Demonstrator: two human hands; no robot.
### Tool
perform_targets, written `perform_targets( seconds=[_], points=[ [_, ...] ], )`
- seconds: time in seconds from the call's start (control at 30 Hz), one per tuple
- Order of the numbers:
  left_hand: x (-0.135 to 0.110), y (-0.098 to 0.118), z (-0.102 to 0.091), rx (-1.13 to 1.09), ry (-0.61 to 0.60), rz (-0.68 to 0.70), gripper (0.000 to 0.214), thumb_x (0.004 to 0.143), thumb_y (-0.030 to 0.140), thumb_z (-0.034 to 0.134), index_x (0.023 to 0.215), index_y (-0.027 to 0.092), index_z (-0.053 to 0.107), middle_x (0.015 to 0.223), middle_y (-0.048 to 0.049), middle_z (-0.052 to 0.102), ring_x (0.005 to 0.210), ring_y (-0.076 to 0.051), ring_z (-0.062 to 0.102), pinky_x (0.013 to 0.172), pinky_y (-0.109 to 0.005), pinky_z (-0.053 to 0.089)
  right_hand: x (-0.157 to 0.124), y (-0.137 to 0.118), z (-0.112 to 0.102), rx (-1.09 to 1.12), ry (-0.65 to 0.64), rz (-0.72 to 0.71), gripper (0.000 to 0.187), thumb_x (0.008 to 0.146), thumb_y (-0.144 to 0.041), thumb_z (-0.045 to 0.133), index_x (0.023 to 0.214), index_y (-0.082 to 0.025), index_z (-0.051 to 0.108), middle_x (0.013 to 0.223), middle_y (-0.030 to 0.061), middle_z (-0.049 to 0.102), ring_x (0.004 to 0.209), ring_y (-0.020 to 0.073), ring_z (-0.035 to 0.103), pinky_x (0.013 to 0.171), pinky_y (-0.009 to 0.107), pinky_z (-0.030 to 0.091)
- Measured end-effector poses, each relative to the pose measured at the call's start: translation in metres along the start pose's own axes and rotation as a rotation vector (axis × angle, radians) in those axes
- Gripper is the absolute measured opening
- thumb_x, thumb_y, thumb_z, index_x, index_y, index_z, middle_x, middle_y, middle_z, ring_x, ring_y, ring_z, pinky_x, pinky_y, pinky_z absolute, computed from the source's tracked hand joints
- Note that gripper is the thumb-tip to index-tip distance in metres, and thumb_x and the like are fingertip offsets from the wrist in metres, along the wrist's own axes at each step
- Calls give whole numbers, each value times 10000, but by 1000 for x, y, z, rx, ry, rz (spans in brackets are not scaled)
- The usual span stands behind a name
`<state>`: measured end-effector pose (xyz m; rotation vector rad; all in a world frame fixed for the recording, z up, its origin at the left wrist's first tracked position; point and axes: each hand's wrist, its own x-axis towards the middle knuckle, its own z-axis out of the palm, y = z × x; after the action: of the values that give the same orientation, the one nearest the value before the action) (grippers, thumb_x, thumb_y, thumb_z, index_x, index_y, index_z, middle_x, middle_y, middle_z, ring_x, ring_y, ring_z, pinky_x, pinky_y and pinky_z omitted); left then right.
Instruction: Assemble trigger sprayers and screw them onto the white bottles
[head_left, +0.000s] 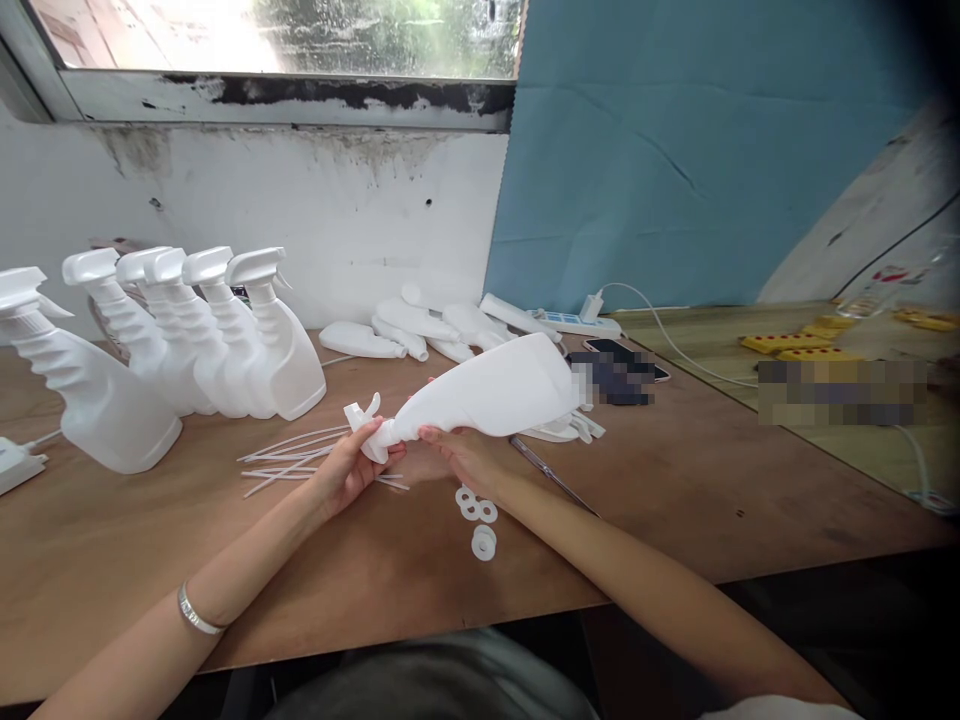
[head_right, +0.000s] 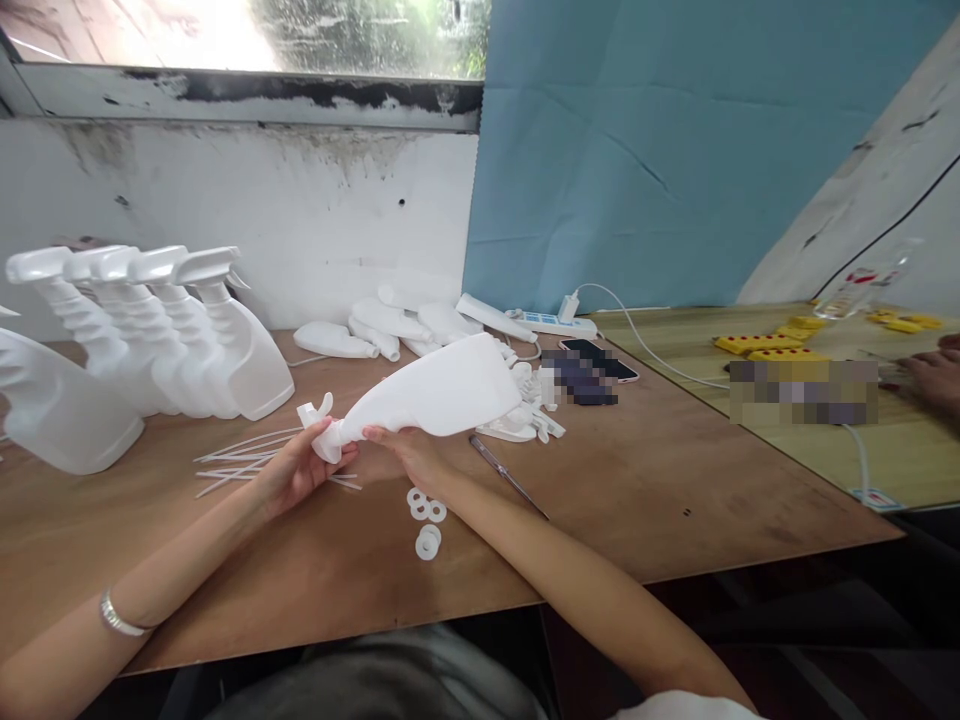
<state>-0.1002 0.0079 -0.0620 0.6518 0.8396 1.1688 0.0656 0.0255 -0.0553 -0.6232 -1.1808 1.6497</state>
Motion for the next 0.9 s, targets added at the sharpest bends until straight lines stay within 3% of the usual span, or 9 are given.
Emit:
perform_targets(
  seconds=[0.1, 0.23, 0.3, 0.47, 0.6, 0.7, 0.8, 0.9],
  points=[
    [1, 1, -1, 66, 8, -37, 238, 789, 329, 544, 843, 100, 577, 702, -68, 628, 603, -142, 605, 662, -302, 538, 0, 1, 0, -11, -11, -5, 376, 649, -270, 665, 1019, -264, 595, 854, -23, 671, 1016, 177, 533, 972, 340, 332],
    [0, 1, -2, 134, 7, -18, 229, 766, 307, 584, 847, 92, 575, 672, -59, 624, 576, -125, 596, 643, -292, 541, 0, 2, -2, -4, -6, -27, 395, 641, -267, 676, 1027, -256, 591, 873, -21, 670, 990, 177, 545, 969, 345, 331],
    [-1, 1, -2, 125, 27, 9, 222, 711, 240, 647, 873, 107, 571, 698, -43, 629, 593, -116, 597, 669, -278, 537, 0, 2, -2, 0, 0, -22, 379, 642, -273, 679, 1012, -261, 597, 873, -22, 672, 991, 176, 546, 970, 337, 333],
    [-4, 0, -1, 93, -4, 116, 434, 535, 22, 716, 919, 148, 556, 762, -1, 630, 690, -113, 605, 732, -235, 510, 0, 0, -1, 12, 24, 14, 343, 633, -292, 680, 968, -244, 621, 851, -14, 676, 984, 185, 549, 935, 319, 367],
    [-4, 1, 1, 58, 11, 56, 210, 695, 233, 646, 862, 131, 568, 731, -28, 630, 621, -123, 603, 725, -299, 524, 1, 2, -2, 11, 16, -8, 347, 629, -278, 681, 970, -258, 621, 826, -24, 675, 972, 175, 546, 921, 306, 369],
    [-1, 1, 1, 128, 36, 37, 243, 761, 347, 571, 809, 109, 572, 692, -49, 621, 541, -127, 584, 625, -312, 536, 1, 4, -3, 9, 22, -5, 323, 641, -278, 678, 959, -248, 628, 853, -16, 670, 972, 170, 542, 921, 307, 361],
    [1, 1, -1, 198, 23, 32, 260, 749, 355, 591, 798, 100, 571, 657, -43, 607, 491, -109, 550, 556, -288, 524, 1, 6, -5, 4, 32, -5, 275, 640, -277, 681, 910, -238, 643, 879, -13, 666, 969, 167, 542, 921, 307, 361],
    [0, 2, -2, 215, 21, 66, 242, 687, 260, 670, 855, 121, 567, 693, -26, 611, 561, -104, 567, 584, -250, 514, 2, 7, -6, 3, 21, 11, 194, 650, -276, 674, 836, -223, 661, 863, -3, 667, 960, 169, 543, 903, 301, 378]
  ],
)
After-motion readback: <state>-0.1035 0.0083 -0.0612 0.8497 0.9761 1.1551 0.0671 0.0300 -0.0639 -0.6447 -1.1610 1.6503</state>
